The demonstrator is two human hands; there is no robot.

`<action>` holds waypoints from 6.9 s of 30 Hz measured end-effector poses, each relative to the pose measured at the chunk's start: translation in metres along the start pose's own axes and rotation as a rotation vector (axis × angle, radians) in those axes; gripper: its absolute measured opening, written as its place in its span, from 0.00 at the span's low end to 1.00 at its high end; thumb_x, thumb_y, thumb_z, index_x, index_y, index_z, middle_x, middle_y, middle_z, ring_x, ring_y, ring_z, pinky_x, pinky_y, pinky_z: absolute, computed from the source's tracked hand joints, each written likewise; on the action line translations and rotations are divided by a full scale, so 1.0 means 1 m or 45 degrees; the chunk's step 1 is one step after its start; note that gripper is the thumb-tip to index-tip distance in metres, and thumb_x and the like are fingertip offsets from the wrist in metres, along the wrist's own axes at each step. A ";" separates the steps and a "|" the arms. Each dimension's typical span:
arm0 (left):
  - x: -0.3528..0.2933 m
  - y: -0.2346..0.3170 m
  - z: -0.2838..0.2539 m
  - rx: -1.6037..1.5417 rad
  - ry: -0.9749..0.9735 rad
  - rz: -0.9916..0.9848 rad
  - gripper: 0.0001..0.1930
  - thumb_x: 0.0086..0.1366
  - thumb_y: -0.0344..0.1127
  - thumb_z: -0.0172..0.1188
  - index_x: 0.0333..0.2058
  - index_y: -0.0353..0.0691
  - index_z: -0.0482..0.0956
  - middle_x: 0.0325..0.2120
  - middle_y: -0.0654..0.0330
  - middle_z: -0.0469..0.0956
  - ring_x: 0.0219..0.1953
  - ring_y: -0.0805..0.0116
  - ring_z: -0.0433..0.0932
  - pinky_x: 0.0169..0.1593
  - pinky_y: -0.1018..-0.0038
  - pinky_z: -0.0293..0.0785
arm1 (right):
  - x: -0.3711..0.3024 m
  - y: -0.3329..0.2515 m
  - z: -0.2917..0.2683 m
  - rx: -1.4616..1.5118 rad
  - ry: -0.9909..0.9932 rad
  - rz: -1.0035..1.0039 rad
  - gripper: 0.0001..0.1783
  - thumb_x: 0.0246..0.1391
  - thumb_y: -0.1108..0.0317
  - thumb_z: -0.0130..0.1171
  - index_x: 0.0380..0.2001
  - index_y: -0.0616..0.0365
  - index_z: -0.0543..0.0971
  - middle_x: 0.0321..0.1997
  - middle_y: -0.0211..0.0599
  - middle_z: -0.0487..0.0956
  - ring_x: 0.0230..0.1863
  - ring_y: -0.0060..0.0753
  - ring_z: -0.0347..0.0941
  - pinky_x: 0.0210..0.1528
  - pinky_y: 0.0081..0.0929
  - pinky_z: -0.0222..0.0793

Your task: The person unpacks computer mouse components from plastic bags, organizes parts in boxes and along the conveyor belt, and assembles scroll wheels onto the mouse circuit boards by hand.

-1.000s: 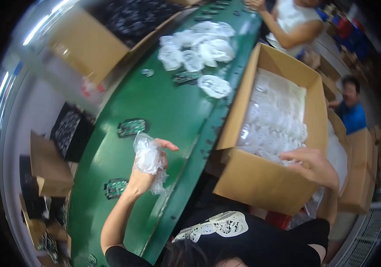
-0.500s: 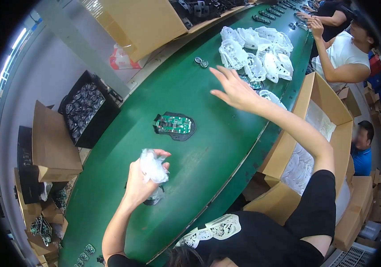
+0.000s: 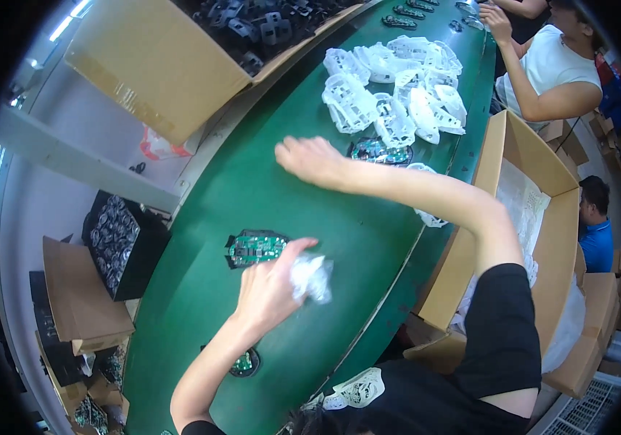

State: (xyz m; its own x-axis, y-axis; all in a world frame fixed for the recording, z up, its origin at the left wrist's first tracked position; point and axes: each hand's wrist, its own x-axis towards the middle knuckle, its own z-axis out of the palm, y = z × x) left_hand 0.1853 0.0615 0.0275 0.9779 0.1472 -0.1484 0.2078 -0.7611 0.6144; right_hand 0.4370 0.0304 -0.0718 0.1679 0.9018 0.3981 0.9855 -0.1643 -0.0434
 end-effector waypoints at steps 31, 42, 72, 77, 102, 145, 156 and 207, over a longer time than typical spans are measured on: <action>-0.015 0.013 0.053 0.625 -0.010 0.288 0.32 0.53 0.29 0.59 0.58 0.61 0.72 0.20 0.62 0.73 0.23 0.64 0.76 0.21 0.68 0.73 | -0.158 0.052 -0.142 0.057 -0.509 0.360 0.28 0.62 0.60 0.56 0.63 0.48 0.65 0.34 0.46 0.82 0.30 0.52 0.79 0.30 0.45 0.73; -0.082 -0.020 0.038 0.594 0.284 -0.025 0.36 0.51 0.26 0.60 0.60 0.61 0.70 0.23 0.62 0.75 0.25 0.64 0.77 0.28 0.66 0.74 | -0.141 -0.002 -0.167 1.893 -0.707 0.985 0.21 0.71 0.53 0.43 0.44 0.60 0.76 0.19 0.21 0.62 0.13 0.09 0.52 0.10 0.11 0.45; -0.122 0.048 0.042 -1.999 0.910 -0.253 0.31 0.65 0.44 0.65 0.61 0.36 0.66 0.44 0.61 0.73 0.38 0.76 0.73 0.42 0.76 0.73 | -0.129 -0.218 -0.205 0.983 -0.091 0.000 0.13 0.55 0.65 0.67 0.39 0.63 0.79 0.34 0.34 0.80 0.34 0.24 0.77 0.29 0.24 0.75; -0.108 0.047 0.038 -1.954 0.999 -0.229 0.27 0.67 0.43 0.63 0.59 0.35 0.68 0.46 0.61 0.73 0.44 0.74 0.72 0.47 0.73 0.72 | -0.143 -0.192 -0.218 1.915 -0.232 0.537 0.11 0.61 0.66 0.62 0.38 0.63 0.77 0.32 0.32 0.78 0.33 0.19 0.75 0.26 0.17 0.76; -0.113 0.062 0.026 -0.016 0.627 0.231 0.20 0.56 0.28 0.60 0.49 0.40 0.72 0.27 0.43 0.80 0.30 0.42 0.81 0.33 0.54 0.77 | -0.140 -0.175 -0.211 1.204 -0.064 0.635 0.12 0.56 0.66 0.66 0.33 0.65 0.78 0.18 0.33 0.74 0.20 0.14 0.67 0.22 0.20 0.65; -0.084 0.062 0.075 -2.201 0.813 -0.059 0.17 0.72 0.39 0.45 0.52 0.36 0.71 0.47 0.56 0.77 0.50 0.68 0.76 0.53 0.73 0.74 | -0.119 -0.199 -0.163 0.707 0.346 0.005 0.10 0.42 0.71 0.62 0.20 0.55 0.69 0.20 0.39 0.70 0.25 0.44 0.71 0.25 0.40 0.67; -0.150 0.046 -0.020 -1.051 0.481 0.343 0.55 0.47 0.47 0.75 0.70 0.40 0.53 0.69 0.51 0.53 0.69 0.55 0.57 0.68 0.56 0.59 | -0.120 -0.177 -0.217 2.397 -0.371 0.180 0.18 0.48 0.74 0.62 0.19 0.46 0.62 0.23 0.22 0.73 0.26 0.11 0.71 0.25 0.18 0.66; -0.065 0.148 0.086 -0.800 -0.210 0.096 0.25 0.72 0.38 0.50 0.64 0.32 0.63 0.54 0.49 0.74 0.50 0.61 0.78 0.45 0.70 0.78 | -0.702 0.038 -0.248 -0.426 0.585 2.178 0.12 0.55 0.64 0.61 0.35 0.63 0.81 0.31 0.49 0.81 0.35 0.40 0.81 0.32 0.36 0.74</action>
State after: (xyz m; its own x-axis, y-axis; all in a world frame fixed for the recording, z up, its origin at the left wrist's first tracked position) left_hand 0.1500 -0.1147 0.0613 0.9844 -0.0292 -0.1733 0.1611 -0.2443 0.9562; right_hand 0.3498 -0.7081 -0.1261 0.8091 -0.4971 0.3136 -0.3098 -0.8141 -0.4912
